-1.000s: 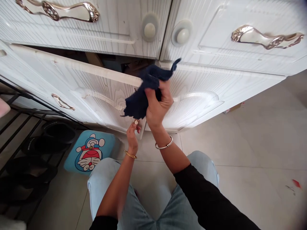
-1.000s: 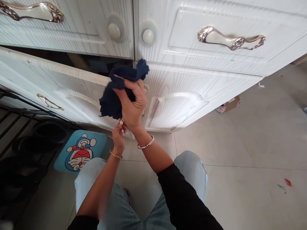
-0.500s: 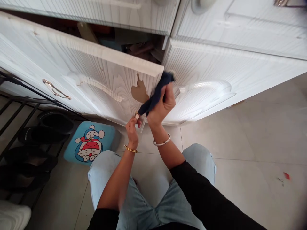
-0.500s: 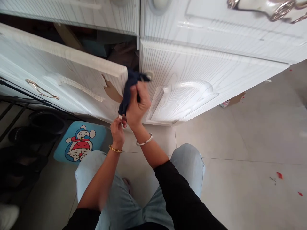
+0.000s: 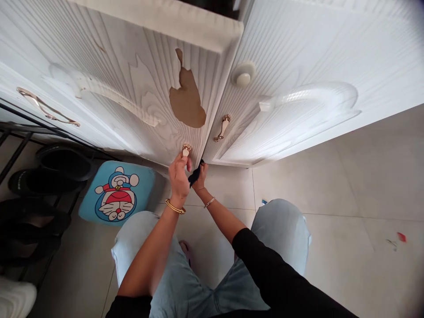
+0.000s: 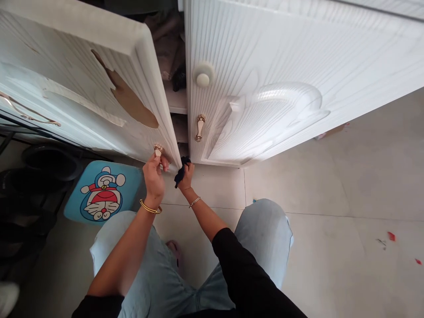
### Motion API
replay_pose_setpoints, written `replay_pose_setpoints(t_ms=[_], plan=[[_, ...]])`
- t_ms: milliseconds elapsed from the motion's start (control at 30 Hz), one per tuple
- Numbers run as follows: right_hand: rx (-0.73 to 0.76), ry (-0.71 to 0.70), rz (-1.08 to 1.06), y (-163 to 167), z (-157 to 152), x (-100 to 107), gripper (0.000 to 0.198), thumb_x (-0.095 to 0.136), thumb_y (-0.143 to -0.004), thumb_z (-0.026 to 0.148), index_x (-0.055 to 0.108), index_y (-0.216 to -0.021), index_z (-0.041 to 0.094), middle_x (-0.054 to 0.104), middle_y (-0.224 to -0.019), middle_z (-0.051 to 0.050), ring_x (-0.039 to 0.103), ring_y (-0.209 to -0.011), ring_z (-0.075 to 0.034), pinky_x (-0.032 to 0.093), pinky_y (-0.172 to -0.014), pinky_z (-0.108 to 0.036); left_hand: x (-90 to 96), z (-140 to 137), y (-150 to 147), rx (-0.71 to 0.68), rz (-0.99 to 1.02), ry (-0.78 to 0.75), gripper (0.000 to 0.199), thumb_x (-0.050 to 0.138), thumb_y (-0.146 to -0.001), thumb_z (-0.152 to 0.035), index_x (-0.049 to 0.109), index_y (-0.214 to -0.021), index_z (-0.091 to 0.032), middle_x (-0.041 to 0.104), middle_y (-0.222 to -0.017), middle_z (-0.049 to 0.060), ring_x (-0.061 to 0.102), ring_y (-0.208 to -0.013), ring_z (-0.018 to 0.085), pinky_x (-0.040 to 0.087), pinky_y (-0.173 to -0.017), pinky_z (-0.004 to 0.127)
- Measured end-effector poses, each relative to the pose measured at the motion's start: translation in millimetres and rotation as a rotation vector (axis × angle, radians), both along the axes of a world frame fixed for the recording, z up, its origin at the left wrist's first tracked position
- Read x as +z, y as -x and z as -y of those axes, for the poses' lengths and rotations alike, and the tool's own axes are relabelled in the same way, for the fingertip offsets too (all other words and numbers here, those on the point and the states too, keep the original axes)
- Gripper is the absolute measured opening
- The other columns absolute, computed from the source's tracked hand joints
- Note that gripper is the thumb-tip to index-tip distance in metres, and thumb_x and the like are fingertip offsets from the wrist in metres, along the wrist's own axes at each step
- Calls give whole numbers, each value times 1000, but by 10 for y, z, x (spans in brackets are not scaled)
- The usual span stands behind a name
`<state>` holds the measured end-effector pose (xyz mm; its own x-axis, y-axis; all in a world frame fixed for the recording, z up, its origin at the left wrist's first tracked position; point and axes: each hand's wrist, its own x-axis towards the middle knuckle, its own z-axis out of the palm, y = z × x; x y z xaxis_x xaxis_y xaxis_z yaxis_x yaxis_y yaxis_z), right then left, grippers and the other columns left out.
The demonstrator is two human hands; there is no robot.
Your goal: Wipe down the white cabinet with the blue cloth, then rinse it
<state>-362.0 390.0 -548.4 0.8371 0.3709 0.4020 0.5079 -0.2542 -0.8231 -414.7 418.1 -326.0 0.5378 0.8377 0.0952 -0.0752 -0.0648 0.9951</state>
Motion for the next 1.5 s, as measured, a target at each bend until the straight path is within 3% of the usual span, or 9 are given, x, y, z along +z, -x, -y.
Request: replay_pose_setpoints(t_ms=[200,333,567,700,800,933,1100,1333,1500], plan=[[65,93,-140,36,161,-439,15,55,-90,26,61,-99,17,59,-97,-5,58,-92,-19,55,-84,-37,-99,-4,-48,38,0,4,48,44,-99,-55,42,-63,-24,43,-67,2,42,-64,17,41,-67,34],[44,51,-147,67,173,-275,20,52,-98,35,62,-99,17,58,-92,-3,59,-85,-17,56,-80,-34,-144,-32,-80,10,40,-24,48,48,-98,-58,46,-64,-23,44,-66,1,43,-64,16,42,-68,33],[-81,-75,-6,-401,-201,1330,39,24,-106,35,53,-128,21,55,-116,-15,58,-117,-27,53,-102,-49,-137,-96,-258,19,99,-29,52,56,-95,-66,48,-65,-24,43,-68,0,41,-66,16,39,-66,31],[-72,-308,233,-405,83,2056,32,25,-108,33,52,-121,22,59,-109,-12,60,-113,-24,53,-102,-44,-118,-174,-395,-24,115,-17,57,58,-89,-75,47,-66,-23,42,-67,-1,40,-64,15,39,-63,30],[144,-338,201,-266,648,2014,22,36,-108,32,57,-107,25,57,-89,-3,60,-87,-18,54,-81,-33,-125,-292,-558,-61,100,-55,62,57,-86,-80,50,-67,-22,46,-66,-1,43,-63,14,42,-65,29],[25,-263,-5,-439,1235,1789,19,44,-107,33,55,-95,24,52,-85,1,54,-80,-15,48,-76,-29,-124,-410,-753,-49,106,-107,62,55,-87,-81,55,-69,-21,52,-69,1,50,-70,15,48,-75,30],[-73,-235,-91,-624,1239,1942,16,52,-104,38,54,-99,23,52,-91,0,55,-87,-15,47,-83,-31,-128,29,-596,264,96,-204,47,62,-94,-65,67,-112,-22,63,-118,10,58,-117,22,45,-109,37],[555,10,33,-633,1109,2441,31,58,-101,34,59,-131,27,64,-123,-9,63,-110,-19,56,-89,-33,-369,718,-191,-153,220,435,75,85,-70,-69,66,-126,-23,72,-120,11,71,-109,26,59,-95,37],[119,-107,-80,-965,935,2373,33,68,-94,43,62,-120,23,66,-120,-10,64,-98,-18,56,-81,-33,-169,425,-286,170,385,567,54,83,-75,-63,72,-109,-21,76,-110,6,71,-112,22,56,-103,34]])
